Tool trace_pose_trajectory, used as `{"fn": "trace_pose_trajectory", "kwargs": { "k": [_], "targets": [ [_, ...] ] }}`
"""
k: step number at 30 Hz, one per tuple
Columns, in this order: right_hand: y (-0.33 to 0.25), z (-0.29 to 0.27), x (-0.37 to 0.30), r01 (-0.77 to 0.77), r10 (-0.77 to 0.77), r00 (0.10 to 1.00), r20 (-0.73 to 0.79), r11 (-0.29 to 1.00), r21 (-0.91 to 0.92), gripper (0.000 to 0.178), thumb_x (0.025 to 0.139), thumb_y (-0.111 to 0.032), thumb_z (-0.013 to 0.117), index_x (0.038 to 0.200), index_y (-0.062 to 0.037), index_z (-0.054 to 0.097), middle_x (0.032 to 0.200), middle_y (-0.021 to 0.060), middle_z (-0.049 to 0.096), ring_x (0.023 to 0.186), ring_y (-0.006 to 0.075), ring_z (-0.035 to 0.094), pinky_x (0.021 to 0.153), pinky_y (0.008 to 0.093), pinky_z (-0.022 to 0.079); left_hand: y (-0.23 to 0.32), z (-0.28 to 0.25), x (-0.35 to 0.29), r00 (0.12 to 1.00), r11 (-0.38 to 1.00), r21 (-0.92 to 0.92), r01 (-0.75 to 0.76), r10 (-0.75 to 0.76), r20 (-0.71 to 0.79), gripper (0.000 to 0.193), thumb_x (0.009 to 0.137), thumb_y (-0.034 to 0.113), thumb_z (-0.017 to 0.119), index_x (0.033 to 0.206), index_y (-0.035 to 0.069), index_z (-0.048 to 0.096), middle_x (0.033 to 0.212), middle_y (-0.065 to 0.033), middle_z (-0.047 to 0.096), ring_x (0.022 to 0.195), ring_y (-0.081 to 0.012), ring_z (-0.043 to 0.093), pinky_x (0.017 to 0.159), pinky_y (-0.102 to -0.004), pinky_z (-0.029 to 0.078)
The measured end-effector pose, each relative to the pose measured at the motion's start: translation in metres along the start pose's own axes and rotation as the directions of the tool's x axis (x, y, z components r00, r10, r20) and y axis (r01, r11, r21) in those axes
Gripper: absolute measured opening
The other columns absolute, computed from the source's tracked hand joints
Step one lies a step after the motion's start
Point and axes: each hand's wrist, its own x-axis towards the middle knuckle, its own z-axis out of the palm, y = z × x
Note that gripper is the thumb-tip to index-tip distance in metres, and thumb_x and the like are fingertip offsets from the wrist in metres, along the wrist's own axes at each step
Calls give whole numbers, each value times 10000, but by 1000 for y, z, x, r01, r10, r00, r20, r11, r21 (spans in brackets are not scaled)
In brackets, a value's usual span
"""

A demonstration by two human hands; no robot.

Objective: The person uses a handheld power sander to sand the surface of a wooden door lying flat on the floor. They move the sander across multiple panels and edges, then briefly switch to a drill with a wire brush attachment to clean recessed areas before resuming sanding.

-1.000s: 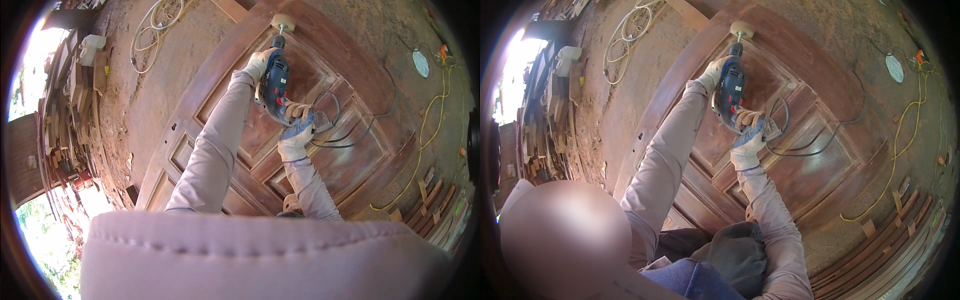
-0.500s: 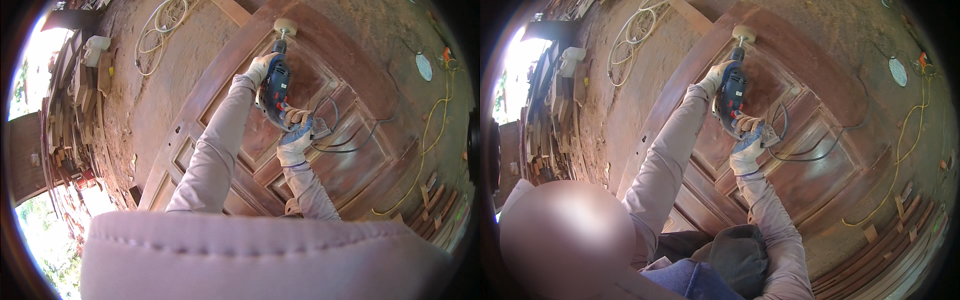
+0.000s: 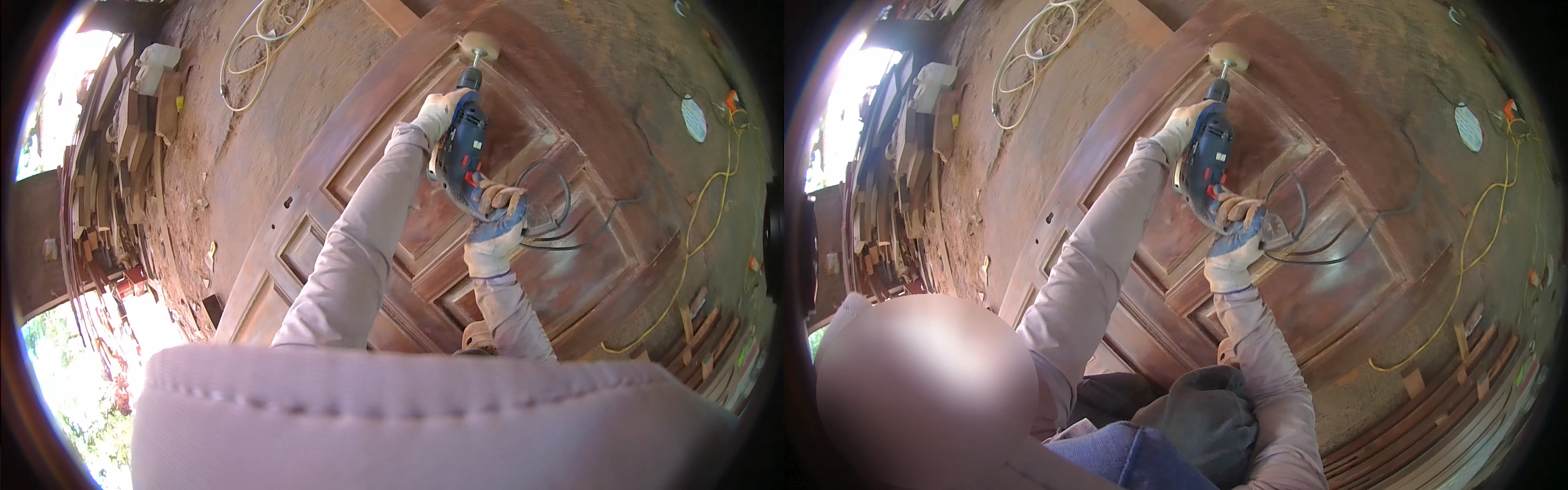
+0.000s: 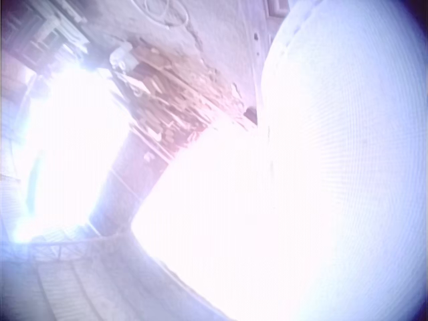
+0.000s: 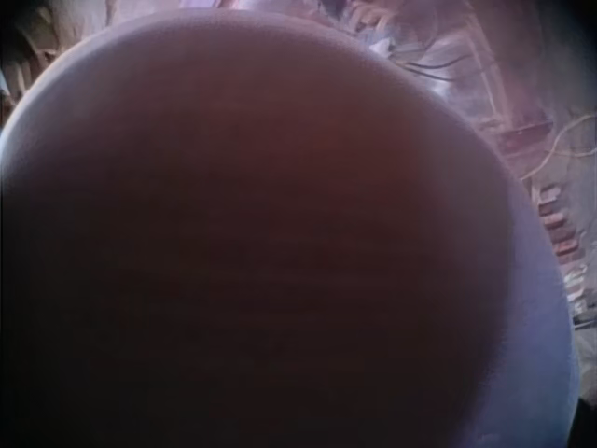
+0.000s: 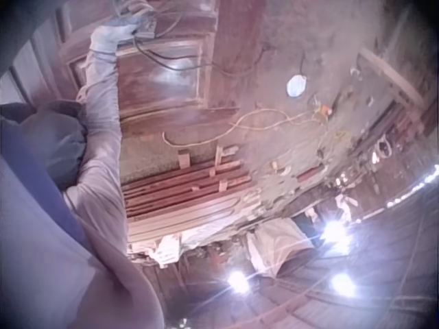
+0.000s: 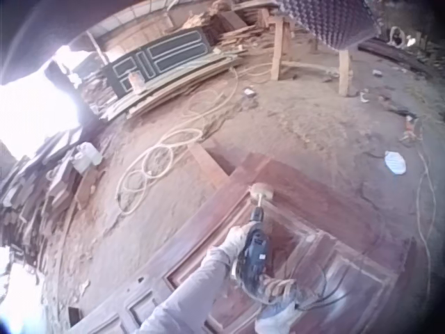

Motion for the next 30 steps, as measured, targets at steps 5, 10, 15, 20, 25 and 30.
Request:
{"fn": "trace_pose_trajectory", "kwargs": {
  "k": [5, 10, 15, 20, 25, 30],
  "targets": [
    [1, 5, 39, -28, 29, 998, 48, 1000, -13, 334, 971, -259, 408, 689, -78, 409, 626, 79, 422, 624, 218, 413, 882, 459, 413, 29, -23, 5, 931, 866, -372, 335, -366, -13, 341, 896, 380, 553, 1187, 215, 615, 950, -82, 656, 821, -208, 652, 740, -355, 527],
    [-23, 6, 69, -93, 101, 991, 83, 991, -99, 364, 973, -288, 398, 679, -74, 423, 583, 94, 420, 603, 250, 426, 845, 472, 426, 29, -12, 14, 919, 749, -605, 272, -388, -68, 350, 892, 375, 557, 1174, 177, 623, 947, -83, 651, 776, -202, 634, 723, -337, 522],
    [-56, 2, 91, -157, 195, 961, 197, 968, -195, 387, 986, -290, 400, 669, -71, 434, 553, 98, 422, 569, 242, 429, 756, 439, 438, 8, 23, 11, 877, 195, -972, 129, -480, 20, 353, 857, 357, 601, 1004, 37, 628, 787, -78, 644, 667, -196, 632, 644, -324, 526],
    [-81, 0, 123, -241, 317, 921, 228, 921, -306, 369, 950, -293, 467, 671, -53, 473, 552, 91, 450, 496, 236, 450, 692, 440, 471, 3, 42, 3, 871, 14, -999, 29, -491, 18, 313, 854, 362, 588, 940, 62, 614, 751, -85, 650, 628, -228, 633, 630, -366, 532],
    [-93, 0, 176, -284, 353, 910, 216, 912, -296, 353, 938, -299, 494, 673, -66, 485, 529, 66, 415, 486, 223, 429, 682, 433, 463, 16, 36, 30, 924, -13, -996, 84, -372, 83, 245, 867, 345, 556, 887, 104, 596, 741, -74, 650, 642, -242, 622, 684, -399, 524],
    [-123, 11, 201, -269, 353, 908, 227, 905, -330, 370, 930, -337, 502, 674, -71, 480, 523, 61, 390, 516, 246, 421, 695, 453, 442, 54, 37, 57, 932, -77, -990, 115, -336, 134, 168, 872, 296, 570, 887, 133, 608, 739, -56, 642, 660, -218, 620, 663, -386, 521]
  ]
}}
